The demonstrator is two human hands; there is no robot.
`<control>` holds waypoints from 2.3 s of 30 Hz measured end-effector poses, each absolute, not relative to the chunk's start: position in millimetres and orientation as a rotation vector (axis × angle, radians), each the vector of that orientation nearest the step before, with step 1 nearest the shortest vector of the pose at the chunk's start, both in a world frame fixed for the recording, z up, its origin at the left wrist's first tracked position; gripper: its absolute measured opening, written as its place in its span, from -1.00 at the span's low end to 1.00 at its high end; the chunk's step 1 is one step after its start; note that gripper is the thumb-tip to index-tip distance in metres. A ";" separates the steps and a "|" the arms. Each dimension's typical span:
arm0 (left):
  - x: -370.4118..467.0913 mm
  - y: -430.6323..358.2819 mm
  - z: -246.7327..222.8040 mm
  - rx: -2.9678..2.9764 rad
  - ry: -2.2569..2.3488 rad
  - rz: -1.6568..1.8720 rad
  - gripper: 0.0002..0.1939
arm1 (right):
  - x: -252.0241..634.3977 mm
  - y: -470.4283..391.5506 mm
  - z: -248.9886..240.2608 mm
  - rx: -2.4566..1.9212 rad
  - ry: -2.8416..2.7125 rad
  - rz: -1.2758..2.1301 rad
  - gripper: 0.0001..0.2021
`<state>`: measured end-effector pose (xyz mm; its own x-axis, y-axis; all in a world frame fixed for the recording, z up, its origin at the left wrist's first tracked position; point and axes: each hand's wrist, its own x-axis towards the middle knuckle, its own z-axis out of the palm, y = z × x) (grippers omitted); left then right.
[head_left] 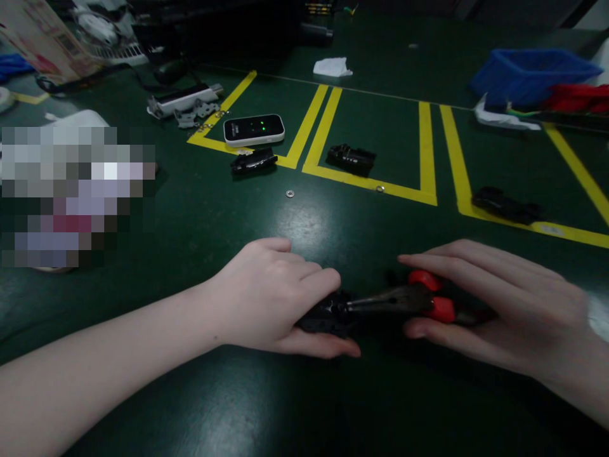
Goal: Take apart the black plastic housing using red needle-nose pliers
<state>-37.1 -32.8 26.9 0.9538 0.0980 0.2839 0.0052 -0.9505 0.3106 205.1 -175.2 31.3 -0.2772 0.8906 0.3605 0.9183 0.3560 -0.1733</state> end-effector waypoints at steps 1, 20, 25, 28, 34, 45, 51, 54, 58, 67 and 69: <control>-37.0 -32.6 26.8 2.801 0.073 0.433 -0.52 | 203.7 -176.0 31.9 -1.599 -2.231 -0.088 -0.62; -37.5 -32.7 26.0 2.859 0.066 0.457 -0.56 | 207.2 -172.3 31.5 -1.581 -2.279 -0.178 -0.66; -37.4 -33.0 27.4 2.860 0.053 0.443 -0.56 | 208.8 -171.0 30.1 -1.534 -2.286 -0.189 -0.63; -37.4 -33.0 27.0 2.864 0.045 0.462 -0.55 | 207.9 -171.5 29.0 -1.544 -2.277 -0.167 -0.64; -37.2 -32.2 25.2 2.854 0.039 0.475 -0.56 | 206.1 -172.1 32.0 -1.551 -2.308 -0.217 -0.67; -37.2 -31.1 26.6 2.808 0.051 0.479 -0.56 | 208.5 -170.9 29.7 -1.496 -2.309 -0.213 -0.71; -36.4 -29.9 25.6 2.794 0.047 0.482 -0.51 | 207.6 -169.5 33.3 -1.451 -2.349 -0.231 -0.71; -36.3 -28.8 26.2 2.732 0.030 0.463 -0.43 | 206.8 -169.4 35.2 -1.443 -2.337 -0.219 -0.73; -35.9 -28.6 25.4 2.664 0.039 0.418 -0.45 | 205.7 -170.2 35.0 -1.461 -2.340 -0.229 -0.74; -32.1 -27.9 27.3 2.670 0.065 0.390 -0.50 | 202.8 -168.7 34.8 -1.511 -2.309 -0.173 -0.75; -32.3 -26.1 28.5 2.696 0.062 0.377 -0.50 | 205.0 -168.0 36.4 -1.501 -2.316 -0.234 -0.76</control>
<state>-32.3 -26.1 28.5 0.9622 0.0995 0.2534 -0.0133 -0.9125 0.4088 205.0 -168.0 36.4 -0.3642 0.8448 0.3920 0.9061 0.4188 -0.0607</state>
